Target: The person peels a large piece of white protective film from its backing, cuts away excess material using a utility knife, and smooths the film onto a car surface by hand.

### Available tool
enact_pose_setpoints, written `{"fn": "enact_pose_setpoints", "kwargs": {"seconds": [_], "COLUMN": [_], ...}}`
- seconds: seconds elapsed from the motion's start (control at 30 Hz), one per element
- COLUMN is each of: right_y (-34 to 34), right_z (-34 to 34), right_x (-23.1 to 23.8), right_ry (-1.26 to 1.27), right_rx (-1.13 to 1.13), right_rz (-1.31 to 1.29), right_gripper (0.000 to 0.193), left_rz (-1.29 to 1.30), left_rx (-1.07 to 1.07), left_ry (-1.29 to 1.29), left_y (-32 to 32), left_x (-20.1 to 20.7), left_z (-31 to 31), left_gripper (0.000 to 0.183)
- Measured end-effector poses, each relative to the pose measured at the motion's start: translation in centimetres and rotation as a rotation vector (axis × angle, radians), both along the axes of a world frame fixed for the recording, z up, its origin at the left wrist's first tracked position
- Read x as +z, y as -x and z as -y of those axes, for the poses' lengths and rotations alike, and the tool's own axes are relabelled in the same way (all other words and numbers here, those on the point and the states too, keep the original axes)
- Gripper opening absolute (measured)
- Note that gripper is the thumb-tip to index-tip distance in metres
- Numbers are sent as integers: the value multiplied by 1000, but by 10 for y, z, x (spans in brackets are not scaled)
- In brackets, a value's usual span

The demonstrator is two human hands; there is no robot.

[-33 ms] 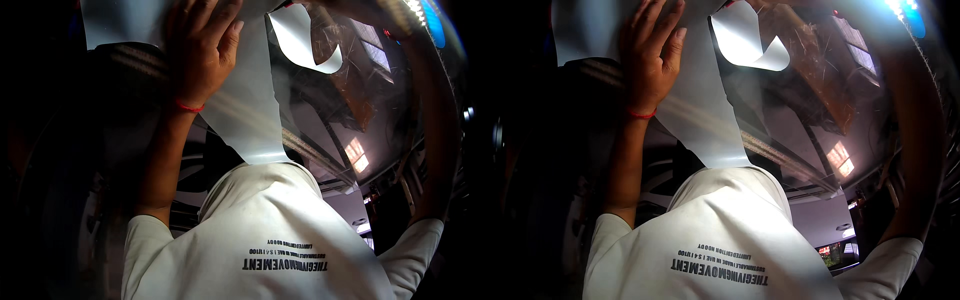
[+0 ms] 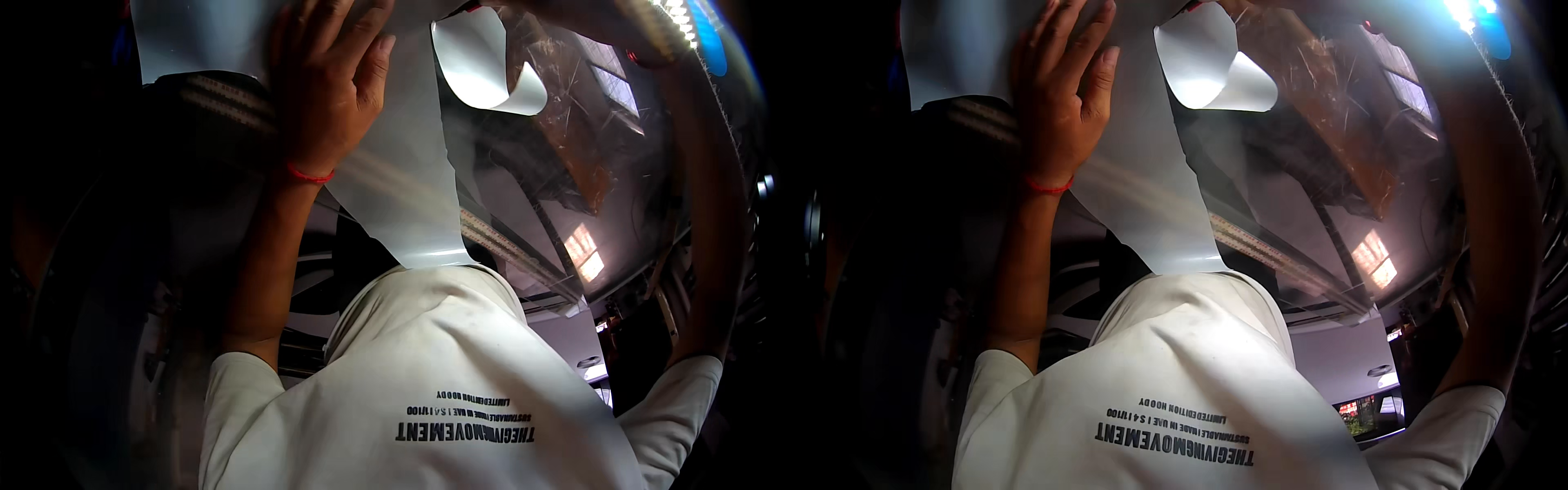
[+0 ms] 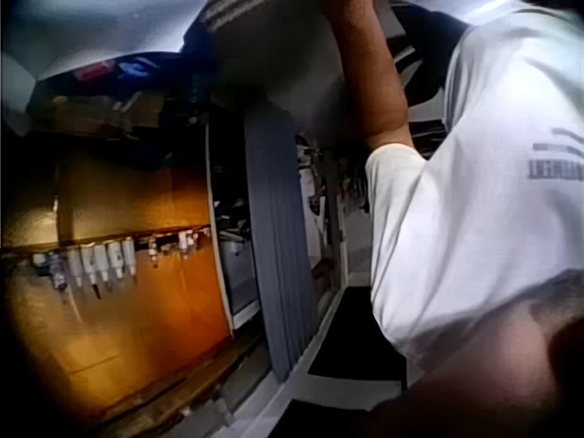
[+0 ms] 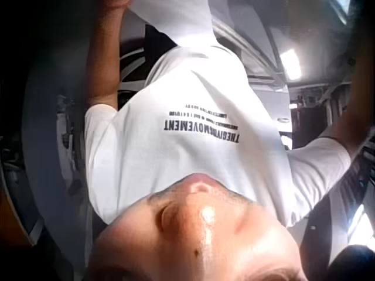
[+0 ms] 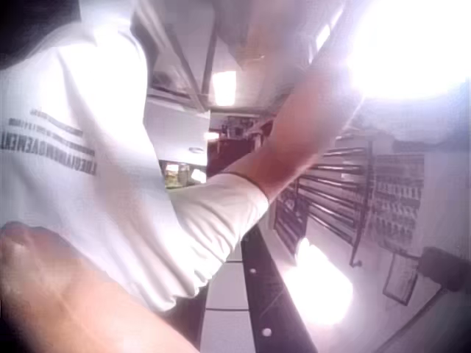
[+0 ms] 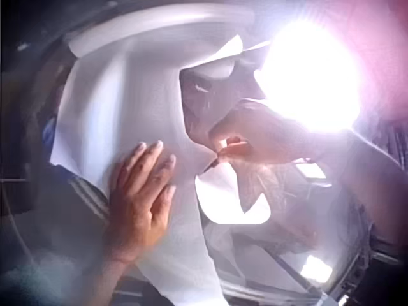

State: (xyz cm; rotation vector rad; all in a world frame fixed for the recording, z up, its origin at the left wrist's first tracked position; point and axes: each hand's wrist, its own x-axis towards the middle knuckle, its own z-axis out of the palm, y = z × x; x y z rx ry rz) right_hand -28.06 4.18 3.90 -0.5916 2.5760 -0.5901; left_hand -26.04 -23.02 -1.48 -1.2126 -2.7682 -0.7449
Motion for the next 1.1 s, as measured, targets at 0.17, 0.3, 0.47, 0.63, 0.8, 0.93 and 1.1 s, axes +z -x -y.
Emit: {"fn": "enact_pose_setpoints", "kwargs": {"seconds": [0.17,0.3,0.47,0.63,0.8,0.93,1.1], "right_y": [-6,-32,-50,-59,-132,-175,-185], "right_z": [3,-47,-65,-7,-51,45,106], "right_x": [6,-81,-31,40,13,17,-6], "right_ry": [-48,442,1149,69,7,328,354], "right_rx": [-267,-172,-443,-498,-821,-804,-983], "right_rz": [296,74,640,172,23,-101,-322], "right_gripper": [17,20,17,10,22,57,24], "left_rz": [7,-6,-13,-23,-53,-155,-309], "left_rx": [44,109,42,71,13,-15,-40], "left_ry": [-5,79,46,4,10,35,40], "left_y": [-4,-13,8,2,4,-2,-4], "left_x": [-3,2,11,11,20,25,16], "left_z": [0,6,-8,6,1,1,1], "left_gripper": [39,38,38,40,42,45,35]}}
